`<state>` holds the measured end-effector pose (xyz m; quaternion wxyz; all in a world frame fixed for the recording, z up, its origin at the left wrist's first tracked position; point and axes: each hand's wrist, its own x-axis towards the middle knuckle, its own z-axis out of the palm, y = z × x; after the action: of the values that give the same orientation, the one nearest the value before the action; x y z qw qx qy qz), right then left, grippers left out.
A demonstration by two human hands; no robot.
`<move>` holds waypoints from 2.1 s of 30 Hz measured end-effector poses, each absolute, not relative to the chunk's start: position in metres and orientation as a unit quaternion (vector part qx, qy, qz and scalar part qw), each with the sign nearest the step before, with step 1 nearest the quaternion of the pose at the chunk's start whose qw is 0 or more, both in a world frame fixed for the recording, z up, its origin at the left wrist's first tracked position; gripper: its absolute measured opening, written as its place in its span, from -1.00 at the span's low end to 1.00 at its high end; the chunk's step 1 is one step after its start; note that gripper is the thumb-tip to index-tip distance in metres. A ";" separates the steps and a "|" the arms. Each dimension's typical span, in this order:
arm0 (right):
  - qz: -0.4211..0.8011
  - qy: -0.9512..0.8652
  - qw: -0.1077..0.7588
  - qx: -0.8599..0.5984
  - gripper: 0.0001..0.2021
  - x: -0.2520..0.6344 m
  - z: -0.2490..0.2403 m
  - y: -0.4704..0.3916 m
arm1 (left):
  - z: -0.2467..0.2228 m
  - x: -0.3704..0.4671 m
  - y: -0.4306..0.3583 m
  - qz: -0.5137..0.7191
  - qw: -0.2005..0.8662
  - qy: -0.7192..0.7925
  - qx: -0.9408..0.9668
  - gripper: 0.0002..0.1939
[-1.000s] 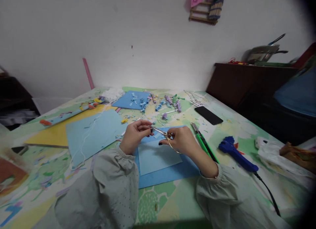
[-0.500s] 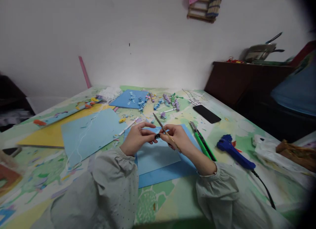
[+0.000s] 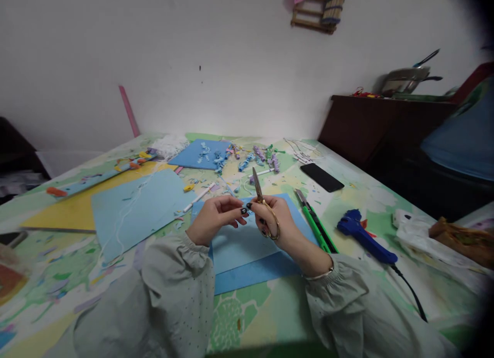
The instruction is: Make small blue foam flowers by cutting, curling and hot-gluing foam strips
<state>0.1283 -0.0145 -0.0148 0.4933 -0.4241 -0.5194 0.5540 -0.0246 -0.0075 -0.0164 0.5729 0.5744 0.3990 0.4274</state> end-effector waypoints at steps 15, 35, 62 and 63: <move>0.559 -0.475 0.539 -0.413 -0.82 0.124 -0.015 -0.020 | -0.023 -0.021 -0.008 0.434 0.583 0.377 0.575 -0.86; 0.143 -0.715 0.432 -0.531 -0.75 0.126 -0.023 -0.024 | -0.010 -0.022 -0.011 0.573 0.634 0.382 0.351 -0.79; 0.059 -0.750 0.366 -0.548 -0.76 0.128 -0.027 -0.023 | -0.009 -0.017 -0.016 0.565 0.640 0.413 0.317 -0.75; 0.060 -0.749 0.366 -0.549 -0.76 0.128 -0.027 -0.023 | -0.009 -0.017 -0.016 0.565 0.640 0.413 0.317 -0.74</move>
<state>0.1278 -0.0228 -0.0272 0.3665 -0.5488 -0.7490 0.0595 -0.0171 -0.0159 -0.0089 0.6399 0.3169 0.4135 0.5649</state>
